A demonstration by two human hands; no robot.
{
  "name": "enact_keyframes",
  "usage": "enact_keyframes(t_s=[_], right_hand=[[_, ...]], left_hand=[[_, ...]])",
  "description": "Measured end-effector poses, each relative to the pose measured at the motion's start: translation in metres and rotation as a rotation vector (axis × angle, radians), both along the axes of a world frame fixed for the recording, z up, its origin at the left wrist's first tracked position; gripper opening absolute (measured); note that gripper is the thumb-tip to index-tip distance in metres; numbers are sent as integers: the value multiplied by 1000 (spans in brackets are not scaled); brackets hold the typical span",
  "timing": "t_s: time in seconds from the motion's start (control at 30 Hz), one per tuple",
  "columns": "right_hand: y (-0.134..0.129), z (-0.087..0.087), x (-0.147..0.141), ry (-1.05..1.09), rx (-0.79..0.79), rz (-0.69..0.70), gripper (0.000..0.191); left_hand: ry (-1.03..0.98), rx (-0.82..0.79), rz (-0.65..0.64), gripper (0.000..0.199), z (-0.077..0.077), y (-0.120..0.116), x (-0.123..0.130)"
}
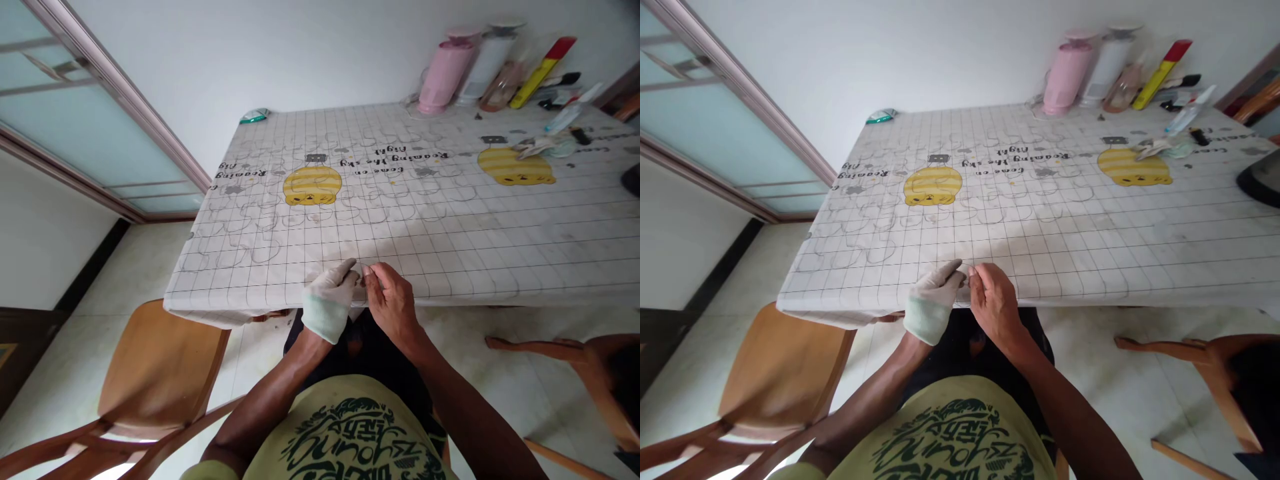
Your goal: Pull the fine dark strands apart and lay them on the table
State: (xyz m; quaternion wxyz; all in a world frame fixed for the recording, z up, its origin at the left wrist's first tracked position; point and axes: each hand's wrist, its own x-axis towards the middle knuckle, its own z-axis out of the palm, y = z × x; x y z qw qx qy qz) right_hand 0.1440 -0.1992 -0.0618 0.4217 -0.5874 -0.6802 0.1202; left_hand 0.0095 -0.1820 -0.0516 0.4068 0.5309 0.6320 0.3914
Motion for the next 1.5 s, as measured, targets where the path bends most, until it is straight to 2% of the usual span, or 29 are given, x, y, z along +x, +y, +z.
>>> enact_keyframes(t_s=[0.2, 0.37, 0.53, 0.7, 0.87, 1.03, 1.17, 1.37, 1.5], right_hand=[[5, -3, 11, -426, 145, -50, 36], [7, 5, 20, -540, 167, 8, 37], [7, 9, 24, -565, 174, 67, 37], [8, 7, 14, -520, 199, 36, 38], [11, 9, 9, -434, 219, 52, 36], [9, 7, 16, -387, 241, 126, 25], [6, 2, 16, -341, 264, 183, 16], [-2, -2, 14, -343, 213, 237, 29], [-3, 0, 22, -404, 159, 334, 39]], left_hand=[[157, 159, -74, 33, -3, -3, 2], [293, 259, -99, 36, -3, -9, 4], [377, 287, -108, 37, -7, -14, 3], [394, 317, -122, 34, -12, -17, 6], [512, 370, -29, 33, -13, -19, 8], [447, 415, -5, 28, -15, -12, 2], [406, 467, -91, 29, -20, -6, -1], [530, 448, -110, 28, -15, -7, -4], [513, 401, -96, 29, -14, -8, -8]])
